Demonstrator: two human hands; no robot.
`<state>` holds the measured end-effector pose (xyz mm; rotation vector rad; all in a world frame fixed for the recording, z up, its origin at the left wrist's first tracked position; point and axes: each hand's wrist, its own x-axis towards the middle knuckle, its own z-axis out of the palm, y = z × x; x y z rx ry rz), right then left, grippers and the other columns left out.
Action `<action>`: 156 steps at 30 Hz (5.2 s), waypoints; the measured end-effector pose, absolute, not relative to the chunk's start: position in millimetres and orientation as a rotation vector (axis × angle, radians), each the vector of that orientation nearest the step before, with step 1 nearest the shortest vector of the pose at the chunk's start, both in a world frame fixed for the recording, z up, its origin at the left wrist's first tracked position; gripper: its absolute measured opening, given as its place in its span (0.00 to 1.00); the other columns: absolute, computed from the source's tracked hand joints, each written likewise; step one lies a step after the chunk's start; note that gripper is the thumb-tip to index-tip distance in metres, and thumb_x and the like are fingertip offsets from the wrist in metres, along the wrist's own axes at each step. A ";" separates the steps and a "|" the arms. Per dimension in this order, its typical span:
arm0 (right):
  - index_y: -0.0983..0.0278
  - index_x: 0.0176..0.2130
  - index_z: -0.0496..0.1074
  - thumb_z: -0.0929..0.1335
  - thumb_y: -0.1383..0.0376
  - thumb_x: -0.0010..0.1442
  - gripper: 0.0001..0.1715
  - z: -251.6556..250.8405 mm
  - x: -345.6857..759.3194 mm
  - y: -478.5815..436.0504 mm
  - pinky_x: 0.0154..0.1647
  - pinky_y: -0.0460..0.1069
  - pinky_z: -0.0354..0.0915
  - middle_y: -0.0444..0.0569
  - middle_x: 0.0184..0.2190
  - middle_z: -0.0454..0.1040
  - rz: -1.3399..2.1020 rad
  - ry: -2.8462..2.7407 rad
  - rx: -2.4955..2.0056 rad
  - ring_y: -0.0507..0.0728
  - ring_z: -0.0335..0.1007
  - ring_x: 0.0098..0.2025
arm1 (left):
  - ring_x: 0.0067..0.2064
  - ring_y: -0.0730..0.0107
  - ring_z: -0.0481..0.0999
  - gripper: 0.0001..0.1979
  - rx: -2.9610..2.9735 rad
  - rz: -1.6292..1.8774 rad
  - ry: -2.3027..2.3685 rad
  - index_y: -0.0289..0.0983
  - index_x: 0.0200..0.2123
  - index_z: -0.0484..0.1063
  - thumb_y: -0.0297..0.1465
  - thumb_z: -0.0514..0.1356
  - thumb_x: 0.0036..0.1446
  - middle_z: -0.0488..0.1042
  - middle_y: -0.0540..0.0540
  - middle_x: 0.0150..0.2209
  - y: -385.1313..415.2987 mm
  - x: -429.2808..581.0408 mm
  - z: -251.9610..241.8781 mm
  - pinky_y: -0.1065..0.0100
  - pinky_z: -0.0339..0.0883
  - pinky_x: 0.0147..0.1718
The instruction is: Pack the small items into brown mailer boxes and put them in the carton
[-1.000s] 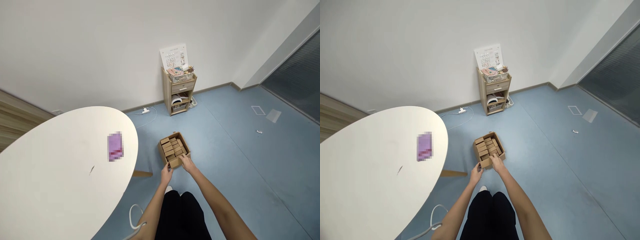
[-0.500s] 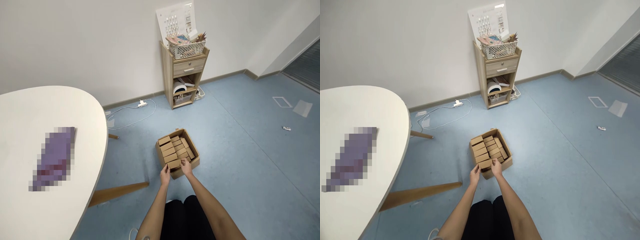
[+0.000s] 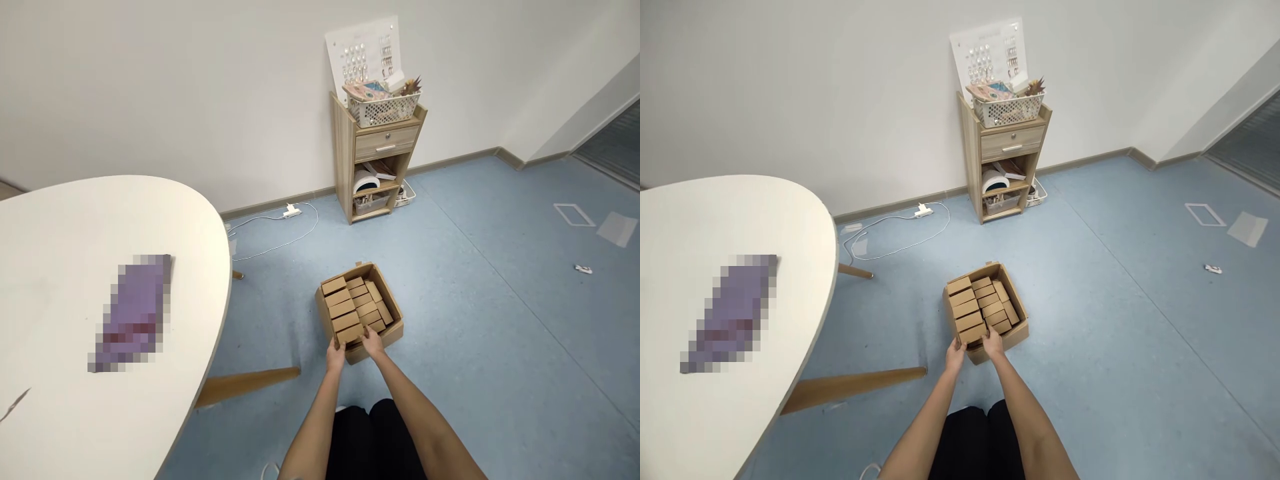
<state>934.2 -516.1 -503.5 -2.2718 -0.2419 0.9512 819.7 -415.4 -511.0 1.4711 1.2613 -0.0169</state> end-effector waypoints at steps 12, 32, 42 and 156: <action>0.64 0.51 0.72 0.66 0.66 0.53 0.25 -378.1 897.7 -551.1 0.58 0.52 0.62 0.56 0.52 0.74 1.054 -0.361 -2.422 0.61 0.68 0.58 | 0.52 0.56 0.76 0.17 1.560 -0.154 1.221 0.32 0.46 0.74 0.24 0.61 0.50 0.76 0.37 0.50 -454.5 768.3 -345.8 0.61 0.66 0.53; 0.63 0.39 0.76 0.63 0.61 0.54 0.16 -38.6 711.2 -436.0 0.46 0.52 0.68 0.53 0.39 0.79 1.166 -1.501 -1.736 0.61 0.75 0.42 | 0.39 0.62 0.80 0.18 1.517 0.801 1.585 0.40 0.44 0.75 0.40 0.53 0.55 0.80 0.43 0.41 -430.2 440.9 -4.7 0.61 0.74 0.42; 0.62 0.41 0.77 0.63 0.61 0.57 0.17 3.2 477.3 -322.6 0.45 0.50 0.67 0.51 0.42 0.79 1.303 -1.865 -1.506 0.58 0.75 0.42 | 0.37 0.63 0.79 0.16 1.372 0.903 1.815 0.39 0.42 0.76 0.38 0.55 0.52 0.80 0.44 0.39 -396.1 216.4 12.9 0.61 0.72 0.44; 0.60 0.56 0.72 0.62 0.37 0.58 0.40 41.0 476.6 -215.9 0.60 0.63 0.60 0.56 0.52 0.76 1.099 -0.566 -1.317 0.64 0.71 0.55 | 0.38 0.63 0.78 0.31 0.779 0.635 1.083 0.39 0.49 0.71 0.54 0.63 0.50 0.75 0.41 0.42 -161.9 371.4 51.1 0.59 0.76 0.39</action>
